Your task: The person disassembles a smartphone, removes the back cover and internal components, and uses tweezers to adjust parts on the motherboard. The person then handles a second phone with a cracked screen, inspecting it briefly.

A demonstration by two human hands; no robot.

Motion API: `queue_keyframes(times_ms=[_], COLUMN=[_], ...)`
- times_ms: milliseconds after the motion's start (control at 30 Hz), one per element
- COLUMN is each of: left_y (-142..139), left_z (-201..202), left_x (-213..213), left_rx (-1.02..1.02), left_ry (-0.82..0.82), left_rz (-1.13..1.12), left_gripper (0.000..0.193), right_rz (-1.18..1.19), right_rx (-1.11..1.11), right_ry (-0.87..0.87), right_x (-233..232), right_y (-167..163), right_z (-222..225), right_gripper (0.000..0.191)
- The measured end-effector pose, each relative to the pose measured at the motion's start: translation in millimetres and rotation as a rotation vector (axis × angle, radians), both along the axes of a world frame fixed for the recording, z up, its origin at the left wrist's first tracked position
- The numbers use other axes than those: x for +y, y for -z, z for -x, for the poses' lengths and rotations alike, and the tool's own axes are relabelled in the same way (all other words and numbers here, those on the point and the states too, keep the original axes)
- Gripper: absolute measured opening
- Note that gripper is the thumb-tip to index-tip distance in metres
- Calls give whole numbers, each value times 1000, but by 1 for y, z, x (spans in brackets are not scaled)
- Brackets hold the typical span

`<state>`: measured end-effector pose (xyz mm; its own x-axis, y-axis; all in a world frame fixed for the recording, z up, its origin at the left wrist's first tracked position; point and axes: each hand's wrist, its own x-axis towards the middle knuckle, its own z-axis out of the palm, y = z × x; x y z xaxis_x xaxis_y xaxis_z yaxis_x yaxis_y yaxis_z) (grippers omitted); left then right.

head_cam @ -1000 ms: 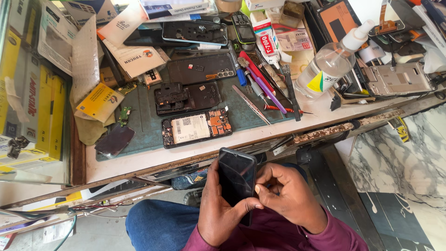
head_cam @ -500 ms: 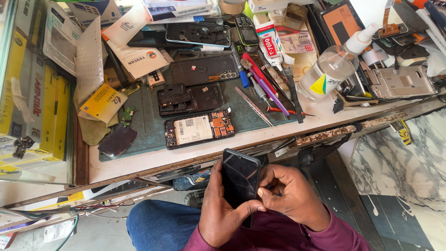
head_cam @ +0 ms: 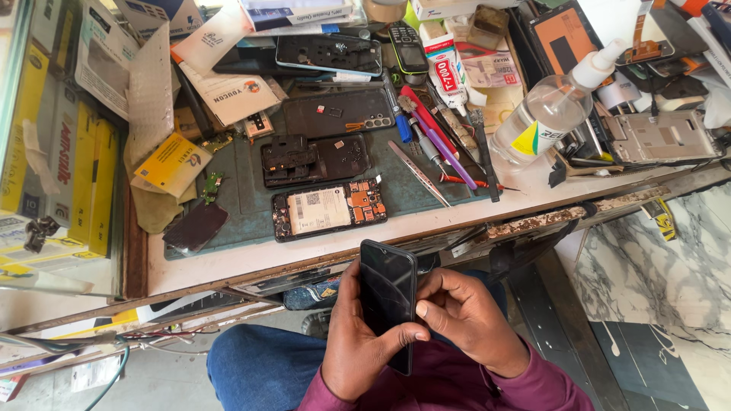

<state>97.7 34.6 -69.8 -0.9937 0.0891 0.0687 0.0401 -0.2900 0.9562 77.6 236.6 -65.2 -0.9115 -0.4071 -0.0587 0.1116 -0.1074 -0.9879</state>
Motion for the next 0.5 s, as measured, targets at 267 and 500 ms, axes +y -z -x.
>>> queue_keyframes(times_ms=[267,500], left_y=[1,0], left_z=[-1,-3], left_x=[2,1], left_rx=[-78,-88], left_ry=[39,100], left_rz=[-153,-182], left_gripper=[114,116], right_rz=[38,45], right_rx=[-44,-47], right_ry=[19,6], right_x=[-4,-2], right_y=[-3,-6], right_z=[-4,-5], right_gripper=[17,21])
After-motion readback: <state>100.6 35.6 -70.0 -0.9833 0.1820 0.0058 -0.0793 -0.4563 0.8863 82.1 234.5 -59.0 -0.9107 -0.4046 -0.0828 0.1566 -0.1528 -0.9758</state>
